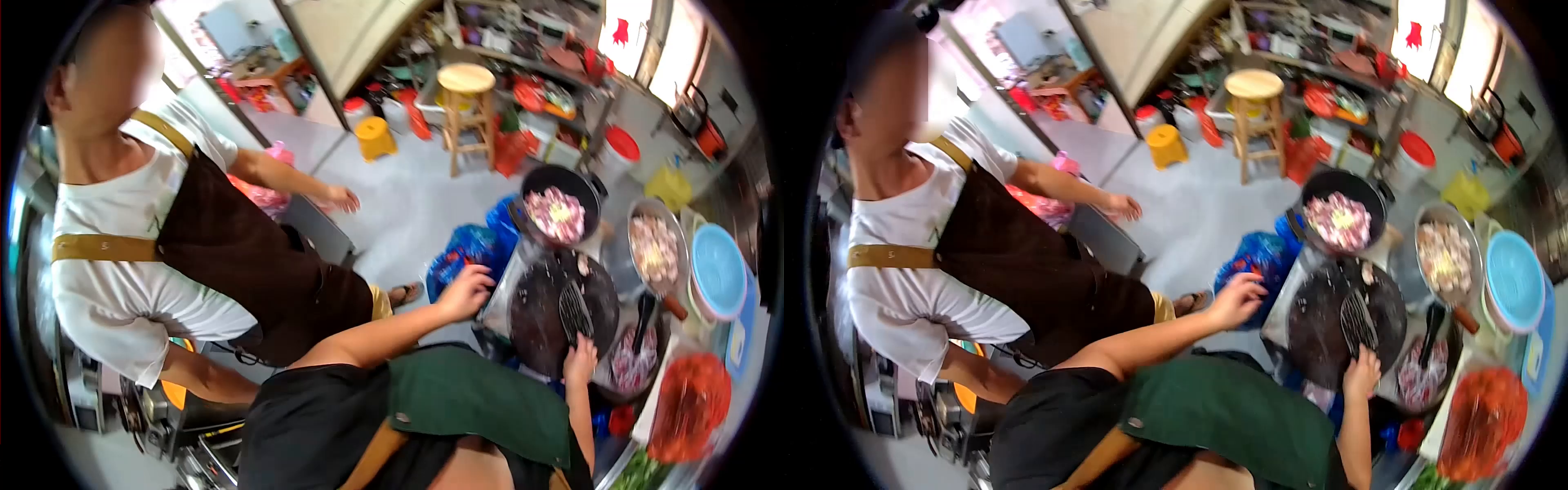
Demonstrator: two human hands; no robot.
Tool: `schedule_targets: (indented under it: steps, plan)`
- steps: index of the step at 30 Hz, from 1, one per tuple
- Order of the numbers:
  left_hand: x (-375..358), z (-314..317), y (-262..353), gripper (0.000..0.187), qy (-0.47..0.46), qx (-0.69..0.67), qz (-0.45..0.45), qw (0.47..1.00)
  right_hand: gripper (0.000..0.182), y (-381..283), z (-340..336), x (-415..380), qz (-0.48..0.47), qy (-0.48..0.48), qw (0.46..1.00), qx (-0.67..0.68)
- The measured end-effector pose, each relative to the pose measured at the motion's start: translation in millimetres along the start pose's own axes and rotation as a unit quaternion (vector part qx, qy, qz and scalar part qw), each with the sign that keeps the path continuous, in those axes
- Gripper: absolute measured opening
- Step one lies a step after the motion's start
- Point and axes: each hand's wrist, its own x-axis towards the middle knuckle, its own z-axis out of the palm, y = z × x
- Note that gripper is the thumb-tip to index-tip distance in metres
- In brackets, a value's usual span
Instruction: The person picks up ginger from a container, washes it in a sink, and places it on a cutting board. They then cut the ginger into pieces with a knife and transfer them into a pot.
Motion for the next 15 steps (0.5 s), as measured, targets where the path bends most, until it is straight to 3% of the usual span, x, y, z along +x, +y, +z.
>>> schedule_targets:
  steps: [2, 3, 5, 6, 7, 10, 15]
  plan:
    - [-19, 14, 13, 0.014, 0.003, -0.001, -0.010, 1.000, 0.047, 12, -36, -19, 0.013, 0.007, 1.000, -0.017]
    - [-99, 108, 43, 0.018, -0.056, -0.119, -0.060, 0.990, 0.045, 74, -148, -108, 0.062, -0.030, 0.984, -0.164]
    - [-83, 84, 33, 0.013, -0.037, -0.133, -0.071, 0.988, 0.043, 47, -126, -93, 0.011, -0.017, 0.990, -0.139]
    - [-3, 90, 30, 0.014, 0.012, -0.123, 0.018, 0.992, 0.043, 40, -127, -5, -0.041, 0.053, 0.989, -0.128]
    - [14, 87, 30, 0.014, 0.016, -0.152, 0.028, 0.988, 0.042, 32, -122, 15, -0.050, 0.067, 0.989, -0.120]
    - [24, 65, 33, 0.013, 0.012, -0.138, 0.076, 0.987, 0.042, 12, -112, 34, -0.088, 0.080, 0.991, -0.067]
    - [14, 62, 30, 0.013, 0.057, -0.074, 0.137, 0.986, 0.041, 35, -121, 45, -0.129, 0.127, 0.982, -0.045]
